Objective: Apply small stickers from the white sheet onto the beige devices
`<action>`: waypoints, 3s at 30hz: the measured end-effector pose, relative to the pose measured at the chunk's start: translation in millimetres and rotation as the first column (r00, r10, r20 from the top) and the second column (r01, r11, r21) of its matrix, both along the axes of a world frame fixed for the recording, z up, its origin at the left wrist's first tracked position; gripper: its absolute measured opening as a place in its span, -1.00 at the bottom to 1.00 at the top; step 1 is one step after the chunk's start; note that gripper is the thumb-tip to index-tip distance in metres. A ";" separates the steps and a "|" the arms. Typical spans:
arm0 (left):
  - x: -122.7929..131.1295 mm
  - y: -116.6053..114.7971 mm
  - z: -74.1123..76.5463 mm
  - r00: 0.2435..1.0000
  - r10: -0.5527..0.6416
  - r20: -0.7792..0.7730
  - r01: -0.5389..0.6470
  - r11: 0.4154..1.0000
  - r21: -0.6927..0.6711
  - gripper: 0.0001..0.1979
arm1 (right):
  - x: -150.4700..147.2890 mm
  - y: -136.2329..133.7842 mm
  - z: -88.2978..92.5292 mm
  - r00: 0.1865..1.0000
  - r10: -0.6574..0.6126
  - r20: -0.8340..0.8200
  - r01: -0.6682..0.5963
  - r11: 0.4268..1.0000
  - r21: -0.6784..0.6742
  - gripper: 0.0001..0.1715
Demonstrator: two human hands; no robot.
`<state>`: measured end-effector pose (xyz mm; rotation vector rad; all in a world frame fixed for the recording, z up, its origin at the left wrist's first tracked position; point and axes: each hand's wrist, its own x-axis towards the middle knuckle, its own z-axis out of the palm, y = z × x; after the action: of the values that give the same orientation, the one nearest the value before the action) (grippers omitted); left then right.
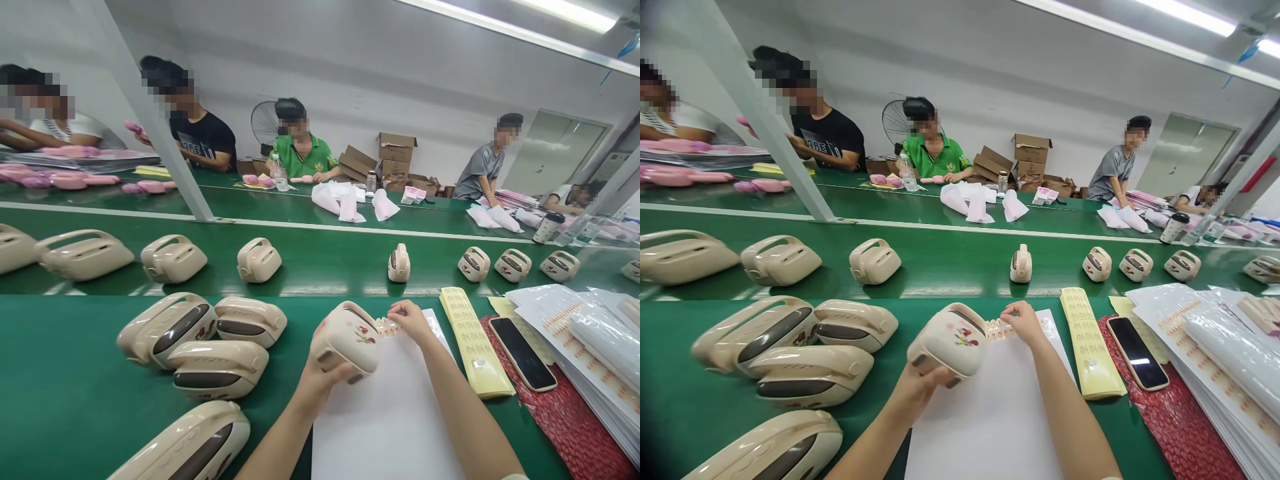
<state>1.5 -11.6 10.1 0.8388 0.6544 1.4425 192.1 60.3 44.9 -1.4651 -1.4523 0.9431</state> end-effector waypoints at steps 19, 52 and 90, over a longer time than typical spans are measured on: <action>9.9 -5.8 -8.5 0.834 0.119 -0.538 0.004 0.975 0.221 -0.20 | -26.1 -50.2 47.1 0.943 0.302 -0.140 -0.311 0.949 -0.051 -0.91; 10.6 -5.9 -18.8 0.614 0.301 -0.730 0.104 0.886 0.452 -0.11 | -7.3 -43.3 45.6 0.856 0.516 0.023 -0.517 0.856 0.021 -0.50; 12.1 -7.3 -18.0 0.503 0.270 -0.821 0.130 0.915 0.381 -0.11 | -24.2 -56.5 56.0 0.910 0.363 0.201 -0.351 0.932 -0.090 -0.91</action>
<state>13.6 -19.0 -7.9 1.9634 1.1744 1.1554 167.9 3.7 101.0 -1.3966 -1.9154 1.0727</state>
